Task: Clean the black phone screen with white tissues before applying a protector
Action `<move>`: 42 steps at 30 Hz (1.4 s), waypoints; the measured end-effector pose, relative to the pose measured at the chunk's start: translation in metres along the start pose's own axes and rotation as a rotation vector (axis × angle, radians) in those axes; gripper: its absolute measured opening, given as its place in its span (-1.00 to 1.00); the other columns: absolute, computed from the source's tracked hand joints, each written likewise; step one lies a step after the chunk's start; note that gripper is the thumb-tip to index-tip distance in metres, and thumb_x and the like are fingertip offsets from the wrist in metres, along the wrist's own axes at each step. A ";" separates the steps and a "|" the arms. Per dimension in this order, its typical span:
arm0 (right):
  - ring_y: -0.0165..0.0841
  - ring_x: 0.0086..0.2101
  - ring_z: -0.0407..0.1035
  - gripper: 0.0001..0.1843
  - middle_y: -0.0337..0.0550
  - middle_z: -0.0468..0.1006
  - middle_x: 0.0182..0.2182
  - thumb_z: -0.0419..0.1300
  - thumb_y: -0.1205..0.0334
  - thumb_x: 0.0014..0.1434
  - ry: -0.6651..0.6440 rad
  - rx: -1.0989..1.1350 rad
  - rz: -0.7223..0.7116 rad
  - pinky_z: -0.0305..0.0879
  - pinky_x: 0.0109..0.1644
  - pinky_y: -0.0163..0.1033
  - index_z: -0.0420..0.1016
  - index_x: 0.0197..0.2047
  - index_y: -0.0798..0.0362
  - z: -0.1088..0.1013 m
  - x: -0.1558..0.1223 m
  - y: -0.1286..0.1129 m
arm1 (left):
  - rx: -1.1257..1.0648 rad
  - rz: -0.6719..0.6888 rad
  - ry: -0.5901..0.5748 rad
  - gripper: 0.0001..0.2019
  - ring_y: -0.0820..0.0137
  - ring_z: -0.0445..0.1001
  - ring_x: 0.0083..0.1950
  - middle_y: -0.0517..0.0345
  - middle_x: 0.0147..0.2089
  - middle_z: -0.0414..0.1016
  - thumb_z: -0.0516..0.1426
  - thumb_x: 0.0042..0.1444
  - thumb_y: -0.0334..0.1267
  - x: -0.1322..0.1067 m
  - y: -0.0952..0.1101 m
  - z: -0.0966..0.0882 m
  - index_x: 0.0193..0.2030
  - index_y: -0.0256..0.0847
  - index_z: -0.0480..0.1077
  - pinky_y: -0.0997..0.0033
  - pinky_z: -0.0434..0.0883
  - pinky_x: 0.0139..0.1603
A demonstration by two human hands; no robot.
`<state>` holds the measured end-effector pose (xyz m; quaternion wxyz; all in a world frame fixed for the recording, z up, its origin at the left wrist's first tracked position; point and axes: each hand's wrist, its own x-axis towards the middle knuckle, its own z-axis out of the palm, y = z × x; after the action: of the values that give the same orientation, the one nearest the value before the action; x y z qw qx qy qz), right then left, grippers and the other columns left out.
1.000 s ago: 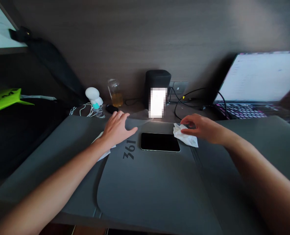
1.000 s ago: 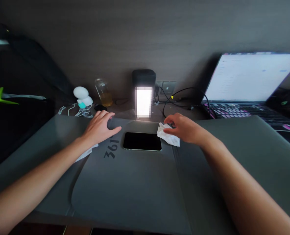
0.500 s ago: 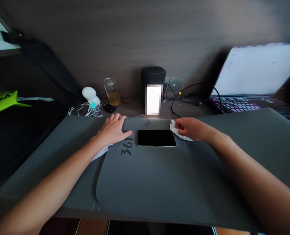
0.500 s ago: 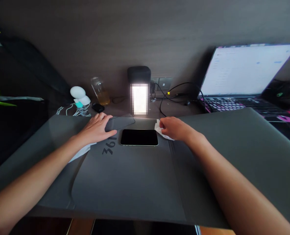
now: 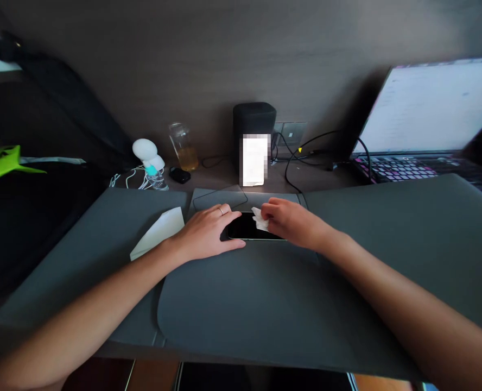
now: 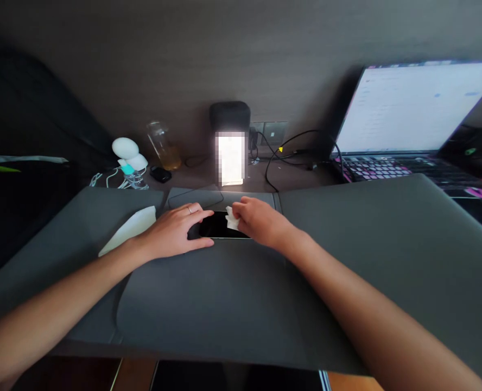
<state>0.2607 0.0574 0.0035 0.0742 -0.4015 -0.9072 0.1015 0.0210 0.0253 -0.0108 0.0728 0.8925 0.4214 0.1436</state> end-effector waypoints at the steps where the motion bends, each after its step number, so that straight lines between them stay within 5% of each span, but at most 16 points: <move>1: -0.36 -0.36 0.29 -0.86 -0.12 0.39 -0.32 0.11 0.50 0.10 0.035 -0.001 -0.043 0.19 -0.25 -0.27 0.41 -0.29 0.09 0.006 0.003 -0.005 | -0.002 -0.016 -0.008 -0.46 0.19 0.46 -0.03 0.04 -0.03 0.43 0.15 0.19 0.08 0.000 -0.001 0.001 0.21 -0.18 0.29 0.23 0.40 -0.03; 4: -0.29 -0.23 0.28 -0.80 -0.06 0.37 -0.23 0.10 0.48 0.17 0.101 0.050 -0.198 0.23 -0.11 -0.20 0.44 -0.15 0.10 0.015 0.006 -0.016 | 0.002 -0.058 -0.008 -0.39 0.17 0.46 -0.03 0.01 -0.04 0.44 0.17 0.16 0.12 0.002 -0.003 0.002 0.24 -0.22 0.28 0.21 0.39 0.00; 8: -0.31 -0.19 0.30 -0.71 -0.10 0.38 -0.23 0.05 0.50 0.21 -0.017 0.184 -0.316 0.24 -0.06 -0.20 0.48 -0.08 0.05 0.006 0.001 -0.006 | -0.007 -0.099 -0.026 -0.32 0.16 0.47 -0.05 0.00 -0.07 0.45 0.15 0.15 0.17 0.002 -0.006 0.001 0.27 -0.24 0.26 0.21 0.38 -0.04; 11: -0.37 -0.29 0.32 -0.75 -0.14 0.39 -0.26 0.07 0.52 0.16 -0.072 0.252 -0.227 0.26 -0.18 -0.26 0.47 -0.17 0.07 0.000 0.001 0.008 | -0.054 -0.098 -0.080 -0.31 0.20 0.48 -0.11 0.02 -0.09 0.46 0.14 0.15 0.19 0.001 -0.007 0.001 0.29 -0.21 0.25 0.27 0.39 -0.11; 13: -0.37 -0.32 0.31 -0.77 -0.13 0.40 -0.26 0.07 0.52 0.15 0.008 0.222 -0.137 0.26 -0.21 -0.25 0.45 -0.18 0.09 0.005 0.004 0.009 | -0.066 -0.100 -0.102 -0.28 0.19 0.48 -0.11 0.00 -0.08 0.47 0.14 0.14 0.20 0.001 -0.008 0.001 0.32 -0.21 0.22 0.27 0.39 -0.10; 16: -0.25 -0.19 0.31 -0.77 -0.03 0.40 -0.23 0.05 0.48 0.21 0.174 0.118 -0.142 0.28 -0.06 -0.13 0.46 -0.12 0.14 0.018 0.010 -0.007 | -0.057 -0.125 -0.102 -0.15 0.10 0.47 0.02 -0.10 0.05 0.47 0.14 0.12 0.26 0.001 -0.009 0.004 0.39 -0.27 0.10 0.21 0.38 0.01; 21: -0.24 -0.08 0.30 -0.78 -0.02 0.41 -0.11 0.08 0.33 0.32 0.108 0.195 -0.370 0.28 0.07 -0.09 0.47 -0.02 0.08 0.019 0.010 -0.028 | -0.074 -0.106 -0.102 -0.07 0.00 0.34 0.24 -0.25 0.29 0.30 0.05 0.15 0.36 -0.001 -0.012 0.004 0.42 -0.34 0.03 0.17 0.34 0.14; 26: -0.30 -0.22 0.35 -0.78 -0.06 0.42 -0.24 0.03 0.30 0.37 0.076 0.215 -0.282 0.34 -0.08 -0.14 0.51 -0.10 0.08 0.014 0.010 -0.015 | -0.115 -0.043 -0.085 -0.26 0.07 0.44 0.13 -0.21 0.10 0.47 -0.22 0.35 0.26 -0.001 -0.015 0.002 0.36 -0.33 0.16 0.16 0.37 0.05; 30: -0.23 -0.16 0.30 -0.71 0.02 0.39 -0.18 0.01 0.25 0.38 0.179 0.118 -0.291 0.34 -0.01 -0.07 0.48 0.01 0.14 0.023 0.013 -0.026 | -0.099 -0.016 -0.064 -0.31 0.08 0.48 0.05 -0.18 0.05 0.49 -0.20 0.36 0.24 0.000 -0.013 0.001 0.29 -0.33 0.24 0.18 0.38 0.00; 35: -0.24 -0.07 0.28 -0.75 0.00 0.41 -0.10 0.02 0.27 0.38 0.113 0.141 -0.432 0.30 0.09 -0.07 0.52 -0.08 0.10 0.021 0.011 -0.030 | -0.163 -0.033 -0.052 -0.36 0.16 0.50 0.03 -0.10 0.02 0.53 -0.18 0.39 0.17 0.000 -0.012 -0.002 0.31 -0.32 0.21 0.23 0.38 -0.02; 42: -0.22 -0.10 0.31 -0.69 0.04 0.49 -0.03 -0.04 0.27 0.41 0.096 0.070 -0.410 0.27 0.05 -0.04 0.51 -0.01 0.11 0.014 0.014 -0.031 | -0.126 -0.130 -0.104 -0.33 0.19 0.53 -0.13 -0.04 -0.14 0.57 -0.16 0.36 0.20 0.002 -0.009 -0.005 0.34 -0.32 0.20 0.27 0.37 -0.20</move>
<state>0.2261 0.0460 -0.0021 0.1505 -0.2101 -0.9612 0.0964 0.0139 0.0326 -0.0081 0.1595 0.8632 0.4640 0.1185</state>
